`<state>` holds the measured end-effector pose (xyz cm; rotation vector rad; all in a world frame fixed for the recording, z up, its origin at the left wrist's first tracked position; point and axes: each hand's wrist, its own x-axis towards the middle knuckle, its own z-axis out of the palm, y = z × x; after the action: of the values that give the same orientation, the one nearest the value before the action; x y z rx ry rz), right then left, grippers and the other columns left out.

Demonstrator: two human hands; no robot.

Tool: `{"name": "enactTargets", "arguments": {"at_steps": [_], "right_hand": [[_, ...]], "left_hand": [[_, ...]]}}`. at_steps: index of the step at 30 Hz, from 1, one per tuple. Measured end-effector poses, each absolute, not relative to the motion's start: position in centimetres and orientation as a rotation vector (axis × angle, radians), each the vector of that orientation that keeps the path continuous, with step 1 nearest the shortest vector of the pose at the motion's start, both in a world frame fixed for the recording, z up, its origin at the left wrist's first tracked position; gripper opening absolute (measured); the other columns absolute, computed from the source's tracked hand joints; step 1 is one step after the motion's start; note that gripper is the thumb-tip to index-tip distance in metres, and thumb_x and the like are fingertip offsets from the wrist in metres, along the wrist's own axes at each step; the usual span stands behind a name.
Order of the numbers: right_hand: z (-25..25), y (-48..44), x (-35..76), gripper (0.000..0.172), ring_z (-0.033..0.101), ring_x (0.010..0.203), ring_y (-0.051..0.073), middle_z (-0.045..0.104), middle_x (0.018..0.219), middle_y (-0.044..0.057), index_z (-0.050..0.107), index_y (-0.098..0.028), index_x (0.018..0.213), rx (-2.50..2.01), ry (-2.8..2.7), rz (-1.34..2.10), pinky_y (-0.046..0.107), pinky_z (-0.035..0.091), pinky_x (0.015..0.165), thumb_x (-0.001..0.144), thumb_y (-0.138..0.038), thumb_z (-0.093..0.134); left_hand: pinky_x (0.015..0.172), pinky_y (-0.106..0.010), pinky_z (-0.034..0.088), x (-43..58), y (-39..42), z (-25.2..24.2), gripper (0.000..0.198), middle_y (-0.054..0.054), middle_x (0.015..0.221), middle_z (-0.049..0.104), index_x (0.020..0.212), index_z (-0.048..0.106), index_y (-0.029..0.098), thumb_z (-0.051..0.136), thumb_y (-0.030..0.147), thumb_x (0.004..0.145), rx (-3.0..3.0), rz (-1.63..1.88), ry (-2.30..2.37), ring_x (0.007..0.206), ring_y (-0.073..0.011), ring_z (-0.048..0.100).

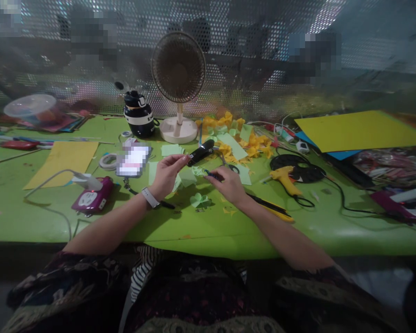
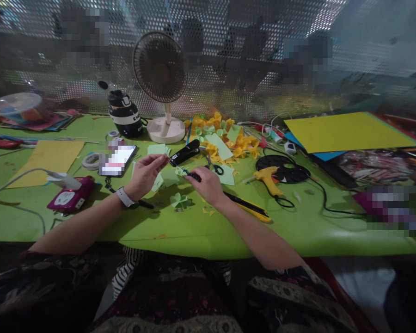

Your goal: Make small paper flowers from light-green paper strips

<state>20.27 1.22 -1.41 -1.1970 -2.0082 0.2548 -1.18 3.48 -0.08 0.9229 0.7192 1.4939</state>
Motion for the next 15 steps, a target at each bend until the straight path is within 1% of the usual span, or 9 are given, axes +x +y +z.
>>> {"name": "enactTargets", "arguments": {"at_steps": [2,4,7,10,13,15], "right_hand": [[-1.44,1.41,20.47,0.043,0.067,0.071,0.02,0.074,0.083,0.008,0.071,-0.018,0.09,-1.269,-2.014,0.321,0.033,0.05,0.064,0.095,-0.058,0.057],[-1.51,1.6,20.61,0.035,0.068,0.069,0.02,0.075,0.081,0.006,0.071,-0.018,0.096,-1.368,-2.022,0.357,0.032,0.05,0.062,0.095,-0.052,0.06],[-1.66,1.88,20.6,0.022,0.068,0.069,0.021,0.075,0.079,0.004,0.071,-0.02,0.1,-1.523,-2.04,0.3,0.032,0.049,0.062,0.092,-0.039,0.067],[-1.78,2.09,20.51,0.017,0.068,0.074,0.023,0.075,0.086,0.006,0.071,-0.019,0.101,-1.605,-2.067,0.226,0.033,0.049,0.063,0.09,-0.032,0.068],[-1.69,2.05,20.48,0.016,0.067,0.088,0.026,0.073,0.101,0.011,0.071,-0.018,0.099,-1.507,-2.057,0.098,0.038,0.052,0.073,0.091,-0.031,0.066],[-1.39,1.77,20.39,0.016,0.066,0.096,0.026,0.072,0.103,0.012,0.07,-0.018,0.099,-1.328,-2.051,0.05,0.04,0.052,0.083,0.096,-0.03,0.06]], "left_hand": [[0.095,-0.034,0.052,-1.47,3.7,0.12,0.025,-0.002,0.083,0.076,0.078,0.077,0.019,0.092,0.031,0.062,0.914,1.507,0.728,0.083,-0.0132,0.07],[0.096,-0.035,0.052,-1.61,3.78,0.19,0.024,-0.002,0.083,0.076,0.079,0.077,0.019,0.091,0.031,0.063,0.913,1.487,0.743,0.083,-0.0131,0.07],[0.094,-0.034,0.052,-1.5,3.69,0.01,0.025,-0.003,0.083,0.076,0.078,0.076,0.018,0.091,0.033,0.064,0.918,1.442,0.746,0.082,-0.0128,0.07],[0.089,-0.031,0.052,-1.26,3.48,-0.29,0.026,-0.003,0.081,0.076,0.077,0.077,0.017,0.092,0.033,0.062,0.957,1.4,0.738,0.08,-0.0121,0.069],[0.085,-0.029,0.053,-1.13,3.21,-0.38,0.025,-0.004,0.082,0.077,0.079,0.079,0.018,0.092,0.032,0.063,1.034,1.339,0.751,0.079,-0.0123,0.069],[0.083,-0.03,0.054,-1.09,3.0,-0.33,0.024,-0.005,0.083,0.078,0.079,0.079,0.019,0.091,0.033,0.063,1.106,1.302,0.783,0.078,-0.0137,0.069]]}}
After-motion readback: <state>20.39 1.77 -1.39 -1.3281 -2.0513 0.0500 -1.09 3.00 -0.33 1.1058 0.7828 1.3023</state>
